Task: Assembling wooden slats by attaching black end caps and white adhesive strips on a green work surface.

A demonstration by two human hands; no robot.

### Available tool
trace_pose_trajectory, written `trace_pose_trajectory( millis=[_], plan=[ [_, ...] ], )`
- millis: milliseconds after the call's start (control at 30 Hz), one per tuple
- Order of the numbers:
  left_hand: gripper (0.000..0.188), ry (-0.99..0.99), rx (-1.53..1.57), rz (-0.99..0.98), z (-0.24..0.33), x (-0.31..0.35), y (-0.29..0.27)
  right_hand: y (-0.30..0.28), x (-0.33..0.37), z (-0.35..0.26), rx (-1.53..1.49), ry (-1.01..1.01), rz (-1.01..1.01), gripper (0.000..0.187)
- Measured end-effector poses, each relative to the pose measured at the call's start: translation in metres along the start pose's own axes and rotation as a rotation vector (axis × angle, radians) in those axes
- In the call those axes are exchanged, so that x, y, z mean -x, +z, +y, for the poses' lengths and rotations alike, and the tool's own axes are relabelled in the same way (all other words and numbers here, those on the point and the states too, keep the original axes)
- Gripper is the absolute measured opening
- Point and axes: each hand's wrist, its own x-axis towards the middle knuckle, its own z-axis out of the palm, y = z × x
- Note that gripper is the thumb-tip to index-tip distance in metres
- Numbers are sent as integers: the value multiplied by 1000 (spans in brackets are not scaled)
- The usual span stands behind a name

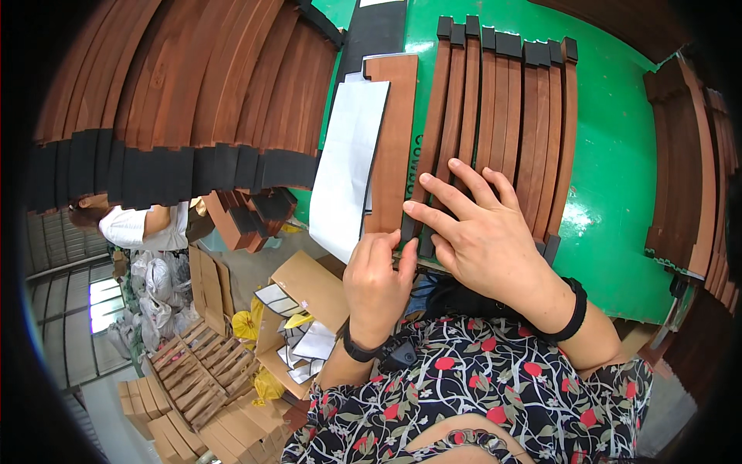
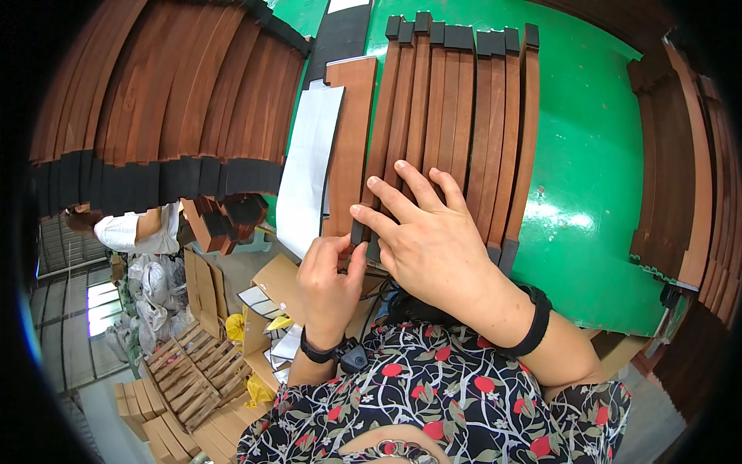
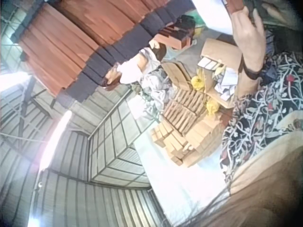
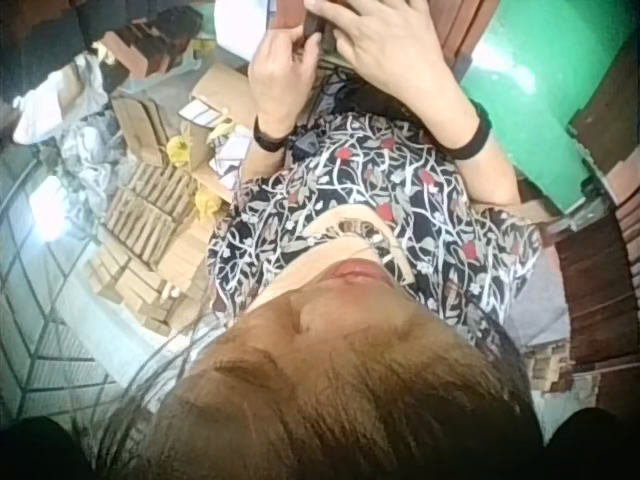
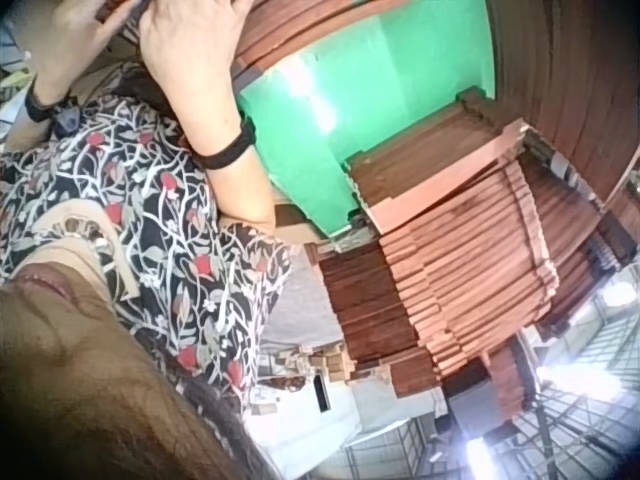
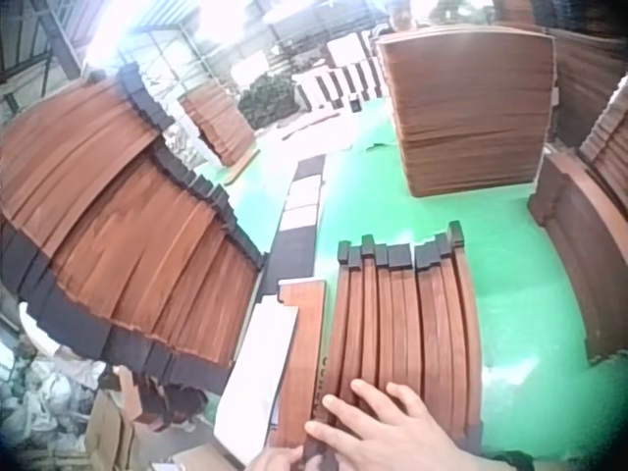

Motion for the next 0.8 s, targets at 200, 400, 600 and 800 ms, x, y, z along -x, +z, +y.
trace_pose_trajectory(
  millis=[200,400,600,800],
  plan=[
    [24,80,-58,-11,0,-3,-3,0,-1,-1,-1,-10,13,48],
    [26,87,-72,22,-4,0,1,3,0,-7,-11,-5,53,46],
    [27,35,70,-28,-9,1,3,3,5,-7,5,-66,-11,43],
    [32,-102,142,-116,-11,1,-4,-22,6,-12,-125,42,113,63]
  ],
)
